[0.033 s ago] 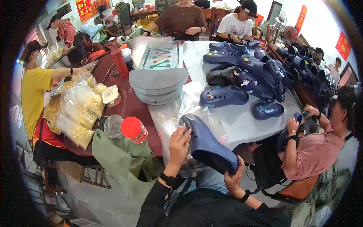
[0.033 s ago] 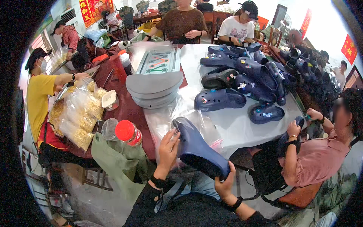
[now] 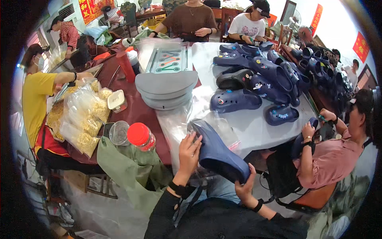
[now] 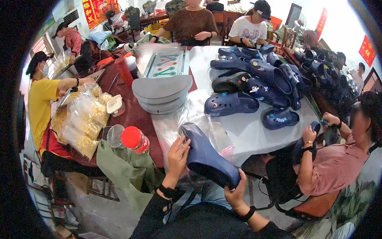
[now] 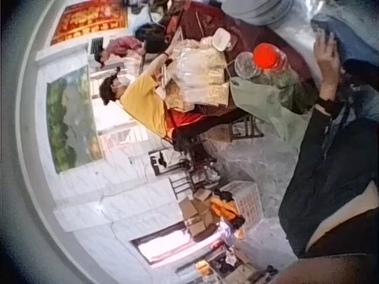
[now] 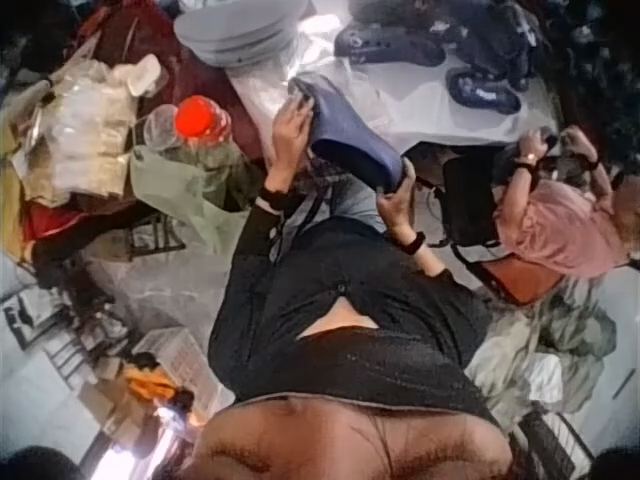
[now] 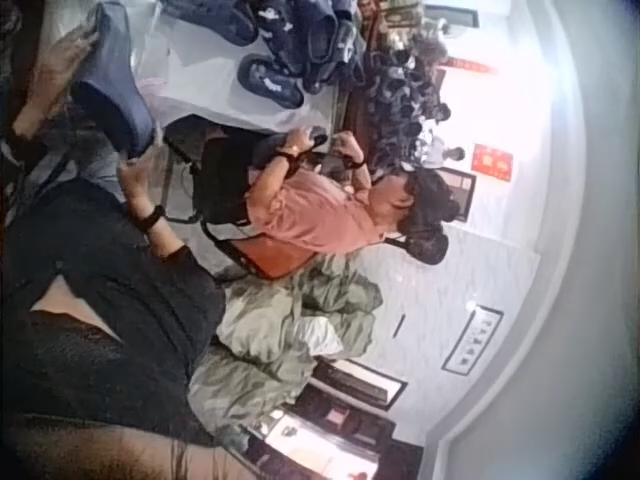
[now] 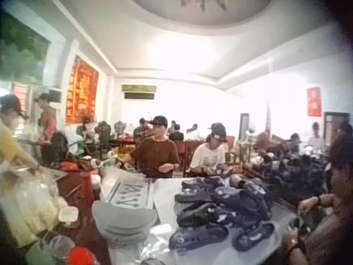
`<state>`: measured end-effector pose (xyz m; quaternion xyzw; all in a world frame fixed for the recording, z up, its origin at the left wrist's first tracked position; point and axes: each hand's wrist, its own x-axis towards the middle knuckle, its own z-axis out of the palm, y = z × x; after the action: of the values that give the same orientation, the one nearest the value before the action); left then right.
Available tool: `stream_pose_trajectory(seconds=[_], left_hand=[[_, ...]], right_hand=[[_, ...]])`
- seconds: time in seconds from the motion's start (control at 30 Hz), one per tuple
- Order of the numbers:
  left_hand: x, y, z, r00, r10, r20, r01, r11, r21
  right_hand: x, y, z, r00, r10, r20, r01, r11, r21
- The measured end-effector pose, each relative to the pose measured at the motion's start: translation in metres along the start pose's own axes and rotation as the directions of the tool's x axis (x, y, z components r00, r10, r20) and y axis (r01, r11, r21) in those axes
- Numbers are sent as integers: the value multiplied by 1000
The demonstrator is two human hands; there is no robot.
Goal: Packing manufactured shoes into individual plastic bags and then into a larger green collection sack.
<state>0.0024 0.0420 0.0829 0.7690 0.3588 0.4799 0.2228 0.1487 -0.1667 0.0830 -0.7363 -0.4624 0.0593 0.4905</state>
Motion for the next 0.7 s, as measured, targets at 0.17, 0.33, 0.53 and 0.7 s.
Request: stream_pose_trajectory(seconds=[0.17,0.33,0.53,0.7], left_hand=[[-1,-5,-5,999,7,47,-5,999,-46],[-2,-5,-8,999,-11,38,14,998,-58],[-4,-1,-22,998,58,36,-58,998,15],[-7,7,-25,994,100,33,-104,986,131]], right_hand=[[-2,9,3,871,248,424,-360,909,210],[6,2,10,898,176,404,-240,964,114],[-4,5,6,978,118,173,-129,990,53],[-4,10,-7,985,-26,171,41,995,-86]])
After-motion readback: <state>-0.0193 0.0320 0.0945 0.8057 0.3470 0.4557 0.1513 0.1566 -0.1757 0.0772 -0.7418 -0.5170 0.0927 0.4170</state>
